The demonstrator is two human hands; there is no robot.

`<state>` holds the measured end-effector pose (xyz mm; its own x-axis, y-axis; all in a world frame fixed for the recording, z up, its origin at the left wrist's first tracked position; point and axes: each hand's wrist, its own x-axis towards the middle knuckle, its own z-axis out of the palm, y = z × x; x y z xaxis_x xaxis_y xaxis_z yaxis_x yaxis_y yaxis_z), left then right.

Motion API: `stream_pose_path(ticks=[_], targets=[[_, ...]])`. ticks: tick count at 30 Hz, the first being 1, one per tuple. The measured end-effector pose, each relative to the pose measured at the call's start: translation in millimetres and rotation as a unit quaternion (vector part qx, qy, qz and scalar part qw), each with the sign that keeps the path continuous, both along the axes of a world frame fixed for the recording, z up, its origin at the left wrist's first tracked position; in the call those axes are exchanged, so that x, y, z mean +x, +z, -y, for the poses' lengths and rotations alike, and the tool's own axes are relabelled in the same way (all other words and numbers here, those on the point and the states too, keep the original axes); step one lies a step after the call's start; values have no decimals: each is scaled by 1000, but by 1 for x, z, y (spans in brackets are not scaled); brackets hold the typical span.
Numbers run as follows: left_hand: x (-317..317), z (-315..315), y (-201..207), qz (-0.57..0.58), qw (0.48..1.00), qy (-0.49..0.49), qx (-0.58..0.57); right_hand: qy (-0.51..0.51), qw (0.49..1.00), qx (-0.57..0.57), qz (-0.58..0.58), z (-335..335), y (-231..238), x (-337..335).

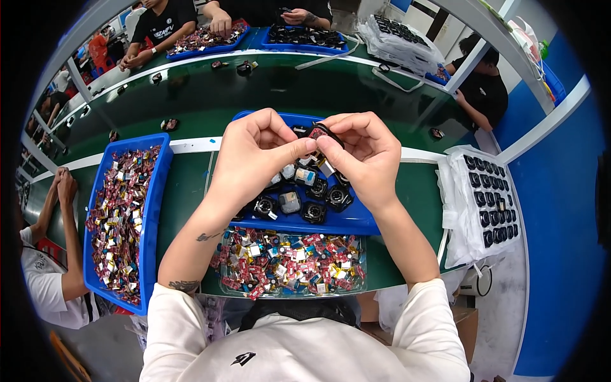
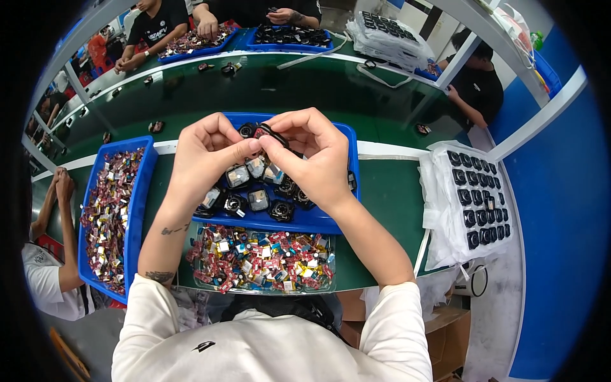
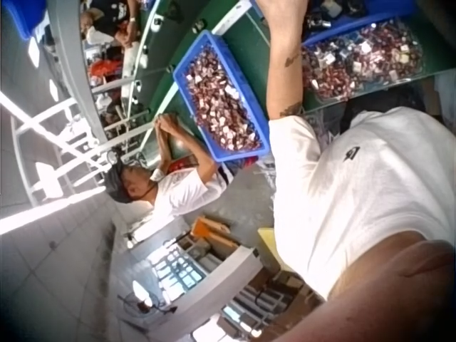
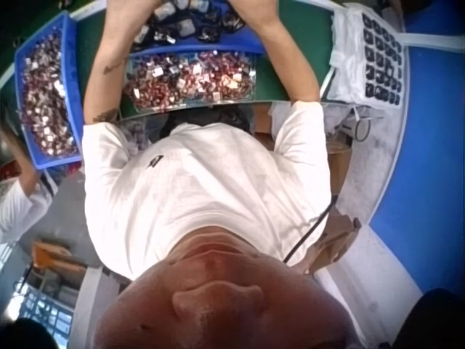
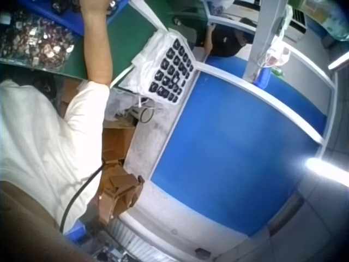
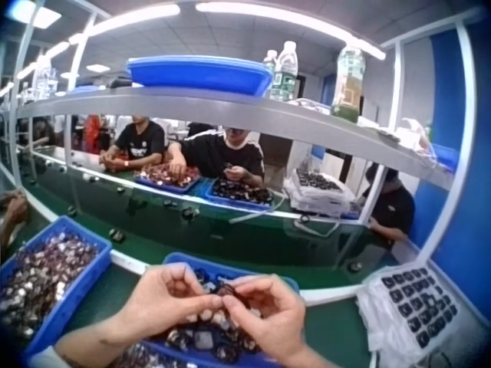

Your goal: Assembling small electronic camera modules and inspecting components at a factory assembly line.

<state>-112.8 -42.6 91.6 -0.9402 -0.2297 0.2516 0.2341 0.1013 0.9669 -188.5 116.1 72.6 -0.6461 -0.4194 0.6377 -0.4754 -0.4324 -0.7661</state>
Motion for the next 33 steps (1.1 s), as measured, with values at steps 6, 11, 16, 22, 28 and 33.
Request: stream_pose_path(ticks=[6,11,16,22,28,33], targets=[[-5,2,-6,-27,998,29,-52,0,997,75,10,-1,3,-2],[1,20,6,-52,995,41,-74,-45,988,147,-31,-1,7,-26],[21,36,36,-117,976,141,-116,-212,965,153,35,-30,-25,-141],[25,49,37,-181,969,146,-85,-377,837,367,149,-59,-106,-228],[27,48,39,-167,965,148,-136,-412,810,414,46,-67,-113,-231],[24,45,32,-136,961,170,-168,-308,889,323,-103,-29,-61,-129]])
